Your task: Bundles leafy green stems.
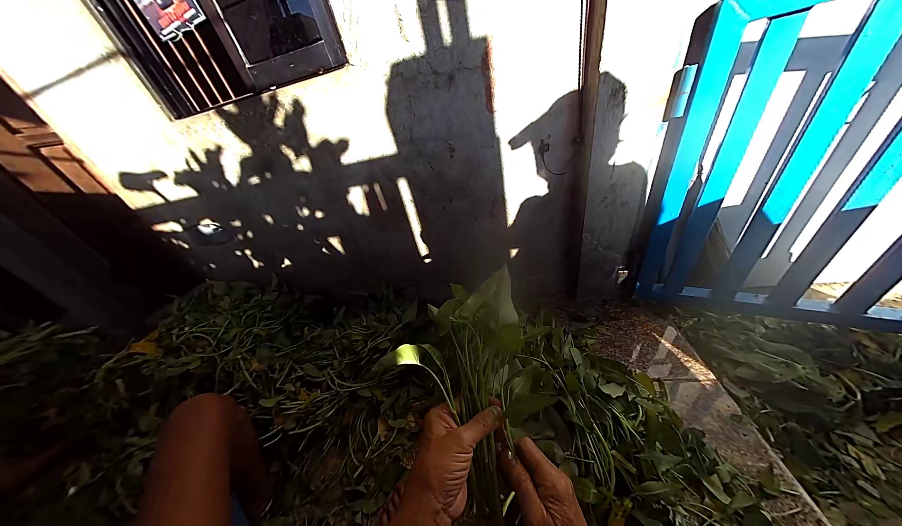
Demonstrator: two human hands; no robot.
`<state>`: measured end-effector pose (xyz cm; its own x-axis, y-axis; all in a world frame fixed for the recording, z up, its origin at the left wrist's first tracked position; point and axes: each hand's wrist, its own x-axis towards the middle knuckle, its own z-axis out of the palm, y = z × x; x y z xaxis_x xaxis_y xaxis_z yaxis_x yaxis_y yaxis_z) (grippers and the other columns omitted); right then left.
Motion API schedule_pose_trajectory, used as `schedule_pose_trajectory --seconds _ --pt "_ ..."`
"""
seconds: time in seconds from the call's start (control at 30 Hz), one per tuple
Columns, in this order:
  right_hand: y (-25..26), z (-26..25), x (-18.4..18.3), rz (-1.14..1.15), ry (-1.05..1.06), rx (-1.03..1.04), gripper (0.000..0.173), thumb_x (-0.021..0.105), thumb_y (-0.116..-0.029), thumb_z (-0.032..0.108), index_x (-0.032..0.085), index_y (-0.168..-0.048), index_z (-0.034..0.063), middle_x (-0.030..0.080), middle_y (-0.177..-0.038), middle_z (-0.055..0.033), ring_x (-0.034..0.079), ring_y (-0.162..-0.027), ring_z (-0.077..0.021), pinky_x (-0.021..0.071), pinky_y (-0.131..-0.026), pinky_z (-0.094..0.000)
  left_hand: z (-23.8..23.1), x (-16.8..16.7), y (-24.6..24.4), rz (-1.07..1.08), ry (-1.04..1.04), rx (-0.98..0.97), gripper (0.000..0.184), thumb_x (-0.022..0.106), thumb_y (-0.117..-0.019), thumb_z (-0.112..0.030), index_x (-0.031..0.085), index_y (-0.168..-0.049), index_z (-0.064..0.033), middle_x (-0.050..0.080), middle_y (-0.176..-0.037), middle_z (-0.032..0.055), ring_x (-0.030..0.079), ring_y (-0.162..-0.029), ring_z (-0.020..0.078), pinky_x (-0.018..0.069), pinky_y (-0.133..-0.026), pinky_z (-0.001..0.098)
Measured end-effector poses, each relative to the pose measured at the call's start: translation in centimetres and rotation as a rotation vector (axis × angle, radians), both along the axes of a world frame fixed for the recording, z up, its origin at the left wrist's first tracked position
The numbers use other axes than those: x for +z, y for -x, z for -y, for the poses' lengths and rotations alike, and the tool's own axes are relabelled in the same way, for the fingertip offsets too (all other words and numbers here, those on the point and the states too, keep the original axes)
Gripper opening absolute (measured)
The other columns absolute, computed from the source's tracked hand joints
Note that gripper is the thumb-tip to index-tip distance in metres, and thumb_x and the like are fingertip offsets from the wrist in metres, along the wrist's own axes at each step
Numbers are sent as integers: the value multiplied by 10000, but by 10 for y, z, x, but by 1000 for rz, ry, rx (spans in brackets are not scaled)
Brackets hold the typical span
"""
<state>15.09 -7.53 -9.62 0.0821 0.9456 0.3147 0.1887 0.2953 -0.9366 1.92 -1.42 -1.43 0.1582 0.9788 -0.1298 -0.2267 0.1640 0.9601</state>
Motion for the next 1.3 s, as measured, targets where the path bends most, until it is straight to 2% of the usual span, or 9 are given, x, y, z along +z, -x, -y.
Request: schedule_pose_trajectory --seconds 0.1,0.27,0.5,0.6,0.7,0.8,0.93,1.13,1.3 --pt "0 4 0 -16 6 22 300 523 -1077 244 704 -1137 13 728 -967 -85 704 -905 -157 594 -840 -391 3 0 -1 -48 4 -4 181 789 -821 58 706 -981 65 725 -882 174 709 -792 215 614 -756 354" --pt "15 3 6 -147 -8 -121 389 709 -963 202 554 -1257 -2 723 -978 -48 715 -868 -131 628 -772 -351 5 -3 -6 -31 27 51 196 788 -775 112 681 -935 70 707 -832 174 695 -746 214 611 -703 352" --pt "37 -1 12 -542 -102 -313 149 544 -1010 -1 623 -1130 -38 669 -960 -46 651 -801 -74 578 -716 -230 4 -5 -13 25 54 173 161 756 -844 71 640 -954 86 680 -762 200 682 -646 253 608 -605 378" --pt "25 9 -12 -267 -146 -313 142 579 -987 6 657 -1092 -51 689 -974 -70 670 -870 -85 584 -800 -248 -5 3 -6 48 39 352 139 719 -886 82 629 -989 104 677 -786 214 676 -626 271 613 -576 385" --pt "-11 24 -27 325 141 -113 246 630 -967 196 732 -1037 -17 700 -1055 -192 662 -1056 -328 539 -942 -474 -12 13 10 -11 -33 383 134 720 -883 87 631 -980 107 681 -789 225 681 -622 287 617 -569 392" --pt "-32 24 -25 467 276 18 408 629 -901 185 648 -1250 -26 627 -1232 -250 598 -1178 -426 511 -979 -563 -10 14 15 -107 -61 299 139 743 -863 85 651 -965 98 691 -791 212 689 -641 277 617 -581 379" --pt "-17 11 -3 69 -1 -53 375 630 -962 173 625 -1305 21 647 -1223 -126 641 -1149 -226 579 -940 -401 -6 2 8 -157 -78 90 150 778 -832 54 671 -936 65 693 -792 180 685 -662 248 610 -609 357" --pt "-16 -5 10 -611 430 518 223 517 -1044 201 662 -1102 42 682 -949 -71 648 -832 -152 561 -759 -341 -6 -1 6 -132 -56 -67 149 790 -833 23 688 -938 52 705 -811 166 695 -712 238 616 -692 377" --pt "-18 4 7 -447 325 476 329 337 -1056 201 621 -971 58 643 -799 -36 625 -702 -123 543 -640 -307 -5 2 -2 -37 16 104 117 687 -901 88 622 -998 94 688 -799 206 704 -659 273 635 -611 393"
